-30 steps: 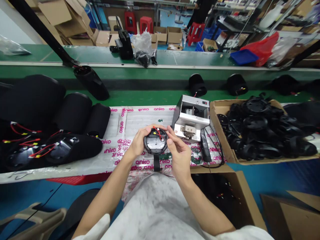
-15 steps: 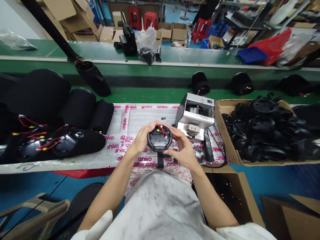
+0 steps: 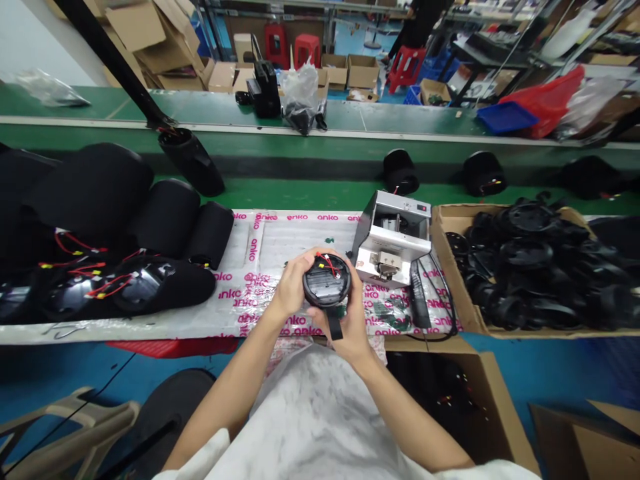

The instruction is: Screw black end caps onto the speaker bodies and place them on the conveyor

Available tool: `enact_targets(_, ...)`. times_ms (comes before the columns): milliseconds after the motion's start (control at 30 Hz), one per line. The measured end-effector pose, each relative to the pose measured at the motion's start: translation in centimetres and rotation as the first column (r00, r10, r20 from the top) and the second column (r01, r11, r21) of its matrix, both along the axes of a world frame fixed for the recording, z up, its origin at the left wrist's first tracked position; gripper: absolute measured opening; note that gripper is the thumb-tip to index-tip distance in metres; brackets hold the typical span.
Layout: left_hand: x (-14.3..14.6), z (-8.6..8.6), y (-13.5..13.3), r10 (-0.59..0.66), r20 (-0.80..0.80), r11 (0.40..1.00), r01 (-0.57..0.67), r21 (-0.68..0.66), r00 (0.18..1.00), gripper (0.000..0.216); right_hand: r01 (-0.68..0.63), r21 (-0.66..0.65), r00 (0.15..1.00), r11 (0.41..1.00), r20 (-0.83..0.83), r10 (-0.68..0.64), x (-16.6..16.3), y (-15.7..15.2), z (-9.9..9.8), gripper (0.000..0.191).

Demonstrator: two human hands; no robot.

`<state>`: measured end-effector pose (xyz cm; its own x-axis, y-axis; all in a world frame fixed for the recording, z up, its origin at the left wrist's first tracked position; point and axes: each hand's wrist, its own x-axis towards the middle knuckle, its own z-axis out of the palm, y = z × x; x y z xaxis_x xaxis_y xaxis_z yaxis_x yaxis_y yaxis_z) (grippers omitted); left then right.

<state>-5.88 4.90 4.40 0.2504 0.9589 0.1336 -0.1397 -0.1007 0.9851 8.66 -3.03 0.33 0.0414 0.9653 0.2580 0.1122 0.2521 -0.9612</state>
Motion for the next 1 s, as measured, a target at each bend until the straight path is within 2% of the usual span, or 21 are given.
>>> enact_targets(100,-0.1,0.1,-0.1,-0.02,-0.009,1.0,0.02,0.02,1.0,0.05,0.041,0.013,0.999,0.999,0.005,-0.041,-1.1,-0.1,-0.4,0.103)
enact_targets(200,-0.2,0.1,-0.1,-0.05,-0.003,0.998,0.05,0.04,0.999,0.05,-0.007,0.007,0.998,1.0,0.063,0.006,-0.2,0.0,-0.3,0.1)
enact_targets(267,-0.3,0.0,0.0,-0.058,0.011,0.998,0.057,0.037,0.998,0.05,-0.082,-0.013,0.988,0.997,0.133,0.083,1.8,0.0,0.6,0.1)
enact_targets(333,-0.4,-0.1,0.1,-0.06,0.021,0.998,0.06,0.023,0.998,0.05,-0.163,-0.061,0.962,0.985,0.21,0.172,5.0,0.0,2.3,0.094)
enact_targets(367,-0.4,-0.2,0.2,-0.063,0.025,0.998,0.063,0.015,0.998,0.051,-0.186,-0.094,0.949,0.978,0.243,0.203,6.9,0.0,3.3,0.085)
enact_targets(400,-0.4,-0.2,0.2,-0.068,0.033,0.998,0.068,0.011,0.997,0.052,-0.185,-0.131,0.939,0.974,0.269,0.214,9.0,0.0,4.3,0.065)
enact_targets(433,-0.4,-0.3,0.3,-0.076,0.047,0.997,0.076,0.006,0.996,0.053,-0.156,-0.165,0.936,0.974,0.289,0.199,11.2,0.1,5.2,0.039)
enact_targets(467,-0.3,-0.4,0.4,-0.084,0.071,0.996,0.084,-0.004,0.994,0.053,-0.073,-0.191,0.942,0.979,0.308,0.13,13.3,0.3,5.9,0.03)
enact_targets(533,-0.2,-0.5,0.4,-0.096,0.124,0.995,0.1,-0.03,0.988,0.052,0.176,-0.194,0.928,0.965,0.36,-0.097,16.8,1.0,6.3,0.038)
enact_targets(600,-0.1,-0.6,0.5,-0.096,0.16,0.994,0.104,-0.045,0.982,0.051,0.383,-0.193,0.86,0.903,0.431,-0.273,19.0,2.2,5.4,0.041)
enact_targets(700,-0.1,-0.6,0.6,-0.103,0.178,0.992,0.113,-0.049,0.979,0.05,0.491,-0.241,0.806,0.837,0.49,-0.331,19.8,4.1,2.7,0.044)
enact_targets(767,-0.2,-0.5,0.7,-0.138,0.183,0.988,0.149,-0.049,0.973,0.052,0.484,-0.29,0.828,0.826,0.456,-0.326,19.6,4.8,1.4,0.038)
enact_targets(833,-0.3,-0.3,0.8,-0.174,0.177,0.982,0.184,-0.045,0.969,0.053,0.453,-0.333,0.872,0.827,0.36,-0.332,19.6,4.9,1.0,0.035)
enact_targets(933,-0.2,0.0,0.9,-0.19,0.183,0.978,0.202,-0.053,0.965,0.052,0.376,-0.345,0.925,0.86,0.091,-0.368,19.9,3.9,2.3,0.04)
enact_targets(1000,0.0,0.2,1.1,-0.202,0.195,0.974,0.218,-0.064,0.96,0.052,0.341,-0.282,0.906,0.897,-0.155,-0.394,19.8,3.1,4.1,0.044)
